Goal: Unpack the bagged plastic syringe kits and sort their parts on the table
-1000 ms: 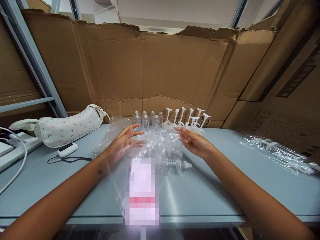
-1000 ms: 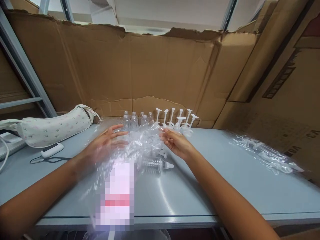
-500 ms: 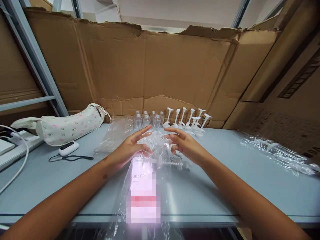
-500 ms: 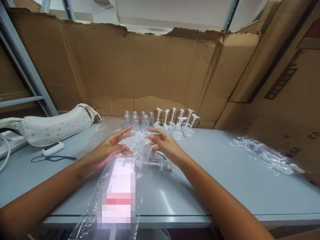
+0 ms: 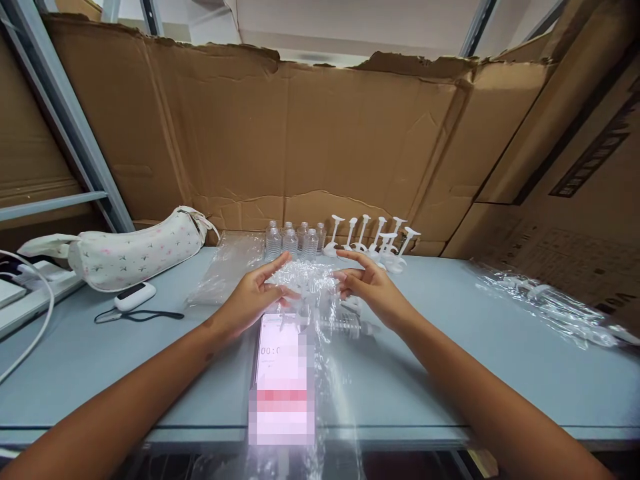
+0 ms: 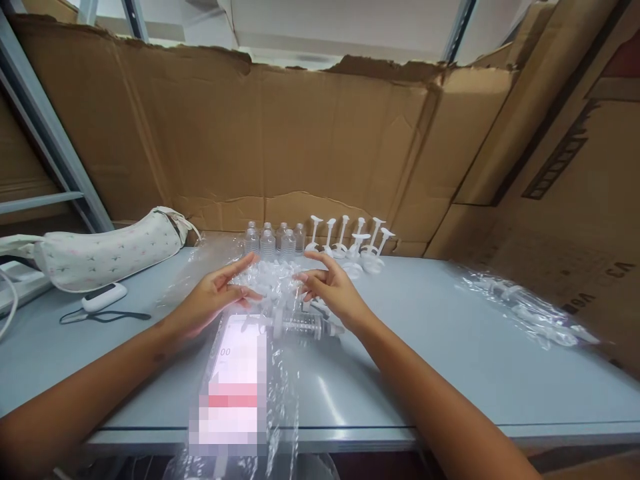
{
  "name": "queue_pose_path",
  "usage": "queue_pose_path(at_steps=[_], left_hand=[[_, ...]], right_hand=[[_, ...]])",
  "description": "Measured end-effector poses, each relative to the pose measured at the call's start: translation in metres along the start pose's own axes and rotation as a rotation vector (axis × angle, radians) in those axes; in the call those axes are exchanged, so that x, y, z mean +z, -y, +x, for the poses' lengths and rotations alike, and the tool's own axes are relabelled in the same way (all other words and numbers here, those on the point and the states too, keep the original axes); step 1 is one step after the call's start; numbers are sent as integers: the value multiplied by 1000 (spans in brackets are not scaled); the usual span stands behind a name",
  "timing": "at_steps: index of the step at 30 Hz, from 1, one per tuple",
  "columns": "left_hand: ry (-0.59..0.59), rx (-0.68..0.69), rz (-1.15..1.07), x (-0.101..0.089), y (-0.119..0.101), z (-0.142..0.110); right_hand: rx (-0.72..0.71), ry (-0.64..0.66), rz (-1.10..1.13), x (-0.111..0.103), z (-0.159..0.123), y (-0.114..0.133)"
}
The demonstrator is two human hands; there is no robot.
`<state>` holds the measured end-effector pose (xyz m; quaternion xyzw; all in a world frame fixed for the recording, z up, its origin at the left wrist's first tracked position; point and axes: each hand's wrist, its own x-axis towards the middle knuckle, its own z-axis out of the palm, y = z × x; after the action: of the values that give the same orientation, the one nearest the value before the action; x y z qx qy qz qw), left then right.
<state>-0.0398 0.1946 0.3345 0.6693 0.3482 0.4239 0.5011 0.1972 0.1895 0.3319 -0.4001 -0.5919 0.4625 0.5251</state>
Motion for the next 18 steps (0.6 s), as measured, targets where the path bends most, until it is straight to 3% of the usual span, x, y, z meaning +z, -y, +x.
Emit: queue_pose_path(at_steps=[4, 6, 8, 11, 13, 15, 18], left_hand=[[-81, 68, -34, 0, -2, -1], [-101, 105, -52, -1, -5, -2], [-58, 106, -45, -1, -6, -4], [165, 9, 28, 2, -1, -6], [267, -41, 91, 4, 3, -6], [225, -35, 141, 5, 6, -5], [54, 30, 160, 2, 4, -3]], right_hand=[[4, 221, -6, 6, -7, 0], [-18, 268, -74, 8, -8, -2], [-45, 206, -121, 9, -7, -5], [-80, 49, -104, 8, -6, -4], [-96, 17, -70, 5, -6, -1], [-98, 73, -53, 3, -8, 3], [-43, 237, -116, 2, -10, 7]])
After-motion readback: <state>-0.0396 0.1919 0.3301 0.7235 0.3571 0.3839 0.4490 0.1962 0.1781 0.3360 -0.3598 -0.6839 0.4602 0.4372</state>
